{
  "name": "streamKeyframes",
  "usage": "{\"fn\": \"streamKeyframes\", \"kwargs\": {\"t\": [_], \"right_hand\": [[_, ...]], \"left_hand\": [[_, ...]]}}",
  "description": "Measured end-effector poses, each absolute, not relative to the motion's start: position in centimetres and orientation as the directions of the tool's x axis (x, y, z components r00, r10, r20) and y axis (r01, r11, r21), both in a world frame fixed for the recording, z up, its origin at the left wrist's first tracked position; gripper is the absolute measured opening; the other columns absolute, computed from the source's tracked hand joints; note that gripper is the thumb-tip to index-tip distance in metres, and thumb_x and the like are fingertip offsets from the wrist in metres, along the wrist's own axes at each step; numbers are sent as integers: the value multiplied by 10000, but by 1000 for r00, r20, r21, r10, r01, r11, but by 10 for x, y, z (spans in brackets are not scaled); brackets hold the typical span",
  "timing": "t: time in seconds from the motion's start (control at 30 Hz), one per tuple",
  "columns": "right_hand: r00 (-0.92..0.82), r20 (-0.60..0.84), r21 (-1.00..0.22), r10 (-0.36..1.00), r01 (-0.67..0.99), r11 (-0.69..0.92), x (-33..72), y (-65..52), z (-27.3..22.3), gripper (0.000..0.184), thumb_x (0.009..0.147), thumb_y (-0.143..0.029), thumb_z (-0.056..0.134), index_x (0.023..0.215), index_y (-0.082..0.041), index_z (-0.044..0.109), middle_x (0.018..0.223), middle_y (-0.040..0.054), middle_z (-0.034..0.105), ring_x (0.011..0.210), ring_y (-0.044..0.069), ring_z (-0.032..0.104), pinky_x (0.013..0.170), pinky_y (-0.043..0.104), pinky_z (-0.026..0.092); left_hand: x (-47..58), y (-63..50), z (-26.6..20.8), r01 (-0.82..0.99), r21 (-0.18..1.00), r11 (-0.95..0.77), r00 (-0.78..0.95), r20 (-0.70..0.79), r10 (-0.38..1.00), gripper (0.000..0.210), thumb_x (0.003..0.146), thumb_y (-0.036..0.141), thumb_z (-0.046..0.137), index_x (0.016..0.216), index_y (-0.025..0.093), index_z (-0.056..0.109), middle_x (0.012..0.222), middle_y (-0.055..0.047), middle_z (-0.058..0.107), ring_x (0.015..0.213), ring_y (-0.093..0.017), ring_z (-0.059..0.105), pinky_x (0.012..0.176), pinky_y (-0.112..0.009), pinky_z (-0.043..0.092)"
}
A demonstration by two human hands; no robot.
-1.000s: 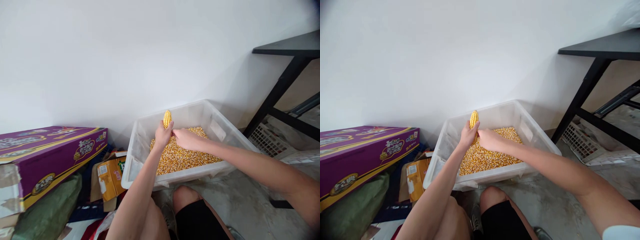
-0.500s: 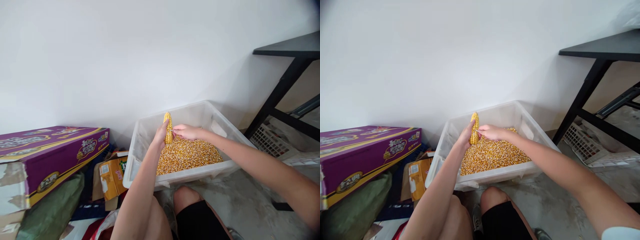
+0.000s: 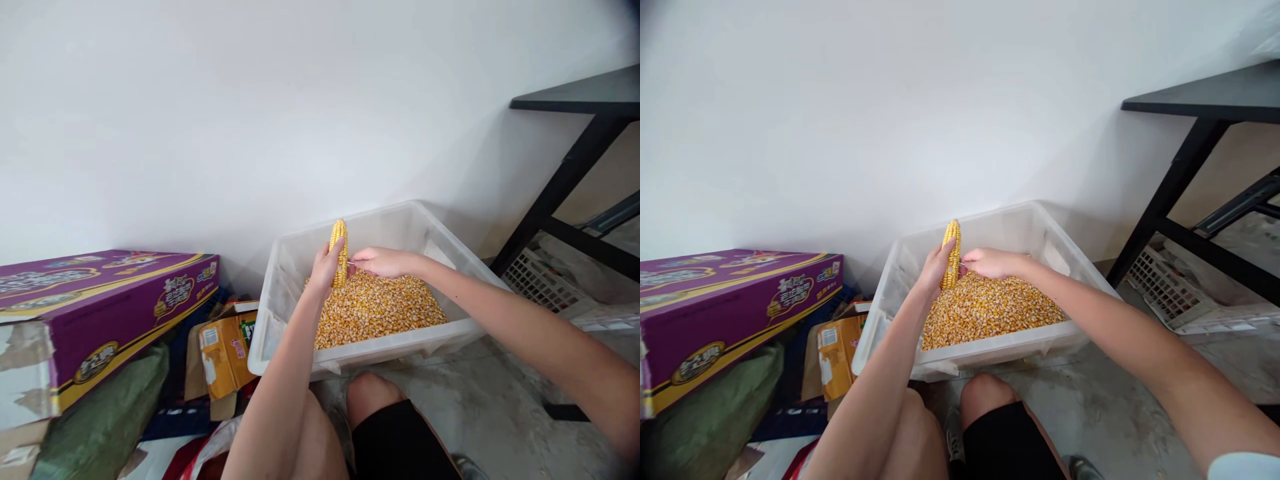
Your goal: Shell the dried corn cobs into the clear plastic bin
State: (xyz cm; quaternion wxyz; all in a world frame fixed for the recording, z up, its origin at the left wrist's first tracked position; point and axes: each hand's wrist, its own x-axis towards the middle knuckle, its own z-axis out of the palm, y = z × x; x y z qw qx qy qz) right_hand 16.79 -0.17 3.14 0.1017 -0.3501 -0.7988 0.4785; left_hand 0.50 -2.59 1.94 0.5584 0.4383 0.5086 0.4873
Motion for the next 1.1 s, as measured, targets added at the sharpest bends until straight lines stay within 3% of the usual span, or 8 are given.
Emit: {"fn": "streamKeyframes", "kwargs": {"t": [0.1, 0.2, 0.33, 0.43, 0.6, 0.77, 0.93, 1.1], "right_hand": [[-759, -66, -793, 648, 434, 428, 167, -2, 29, 188, 894, -194, 463, 874, -165, 648, 823, 51, 636, 684, 135, 537, 573, 229, 382], [-753, -53, -777, 656, 444, 447, 168, -2, 23, 158, 865, -179, 486, 837, -170, 641, 854, 62, 654, 723, 158, 557, 590, 243, 392], [-698, -200, -815, 687, 508, 279, 169, -6, 20, 217, 918, -283, 430, 975, -190, 618, 632, 8, 499, 458, 103, 403, 415, 225, 298], [-674, -314, -863, 669, 496, 95, 167, -13, 24, 275, 955, -365, 349, 1024, -198, 556, 585, -40, 355, 367, 68, 255, 339, 210, 209], [-631, -337, -861, 699, 506, 42, 161, -17, 28, 269, 961, -389, 335, 942, -189, 514, 593, -45, 336, 353, 53, 238, 309, 202, 202], [-685, -334, -895, 647, 446, 11, 163, -9, 24, 252, 970, -396, 349, 905, -195, 488, 588, -59, 323, 346, 44, 217, 301, 187, 183], [-768, -345, -935, 540, 334, -122, 165, 2, 10, 226, 957, -407, 403, 859, -208, 449, 555, -93, 275, 326, 34, 158, 291, 166, 148], [-811, -360, -928, 460, 263, -262, 158, 7, -3, 210, 946, -402, 423, 836, -223, 411, 504, -113, 252, 301, 44, 143, 275, 153, 144]], "left_hand": [[7, -28, 18, -30, 994, 104, 3, -104, 995, 434, 786, 555, 617, 982, 179, 527, 588, 24, 551, 460, -126, 583, 422, -209, 422], [8, -30, 17, 24, 997, 67, -33, -66, 997, 421, 754, 538, 662, 923, 176, 531, 579, 37, 525, 452, -106, 563, 429, -197, 422], [9, -32, 20, 39, 995, 92, -51, -90, 995, 428, 756, 548, 655, 914, 169, 536, 548, 38, 519, 421, -92, 530, 415, -188, 392], [11, -33, 20, 45, 997, 71, -11, -70, 997, 434, 772, 568, 625, 915, 169, 533, 539, 35, 522, 414, -99, 529, 402, -191, 380], [13, -31, 17, 29, 998, 62, 0, -62, 998, 414, 798, 562, 592, 916, 169, 537, 496, 39, 513, 387, -112, 521, 389, -200, 378], [9, -28, 16, -52, 985, 163, 41, -161, 986, 476, 797, 596, 571, 953, 146, 580, 493, 0, 568, 416, -142, 565, 415, -223, 422], [3, -20, 7, -104, 931, 350, 73, -343, 936, 507, 827, 624, 505, 815, 131, 622, 495, -58, 607, 416, -153, 563, 425, -252, 463], [-6, -9, -7, -175, 818, 548, 179, -521, 835, 507, 933, 518, 347, 712, 132, 592, 448, -63, 578, 371, -134, 519, 419, -244, 470]]}}
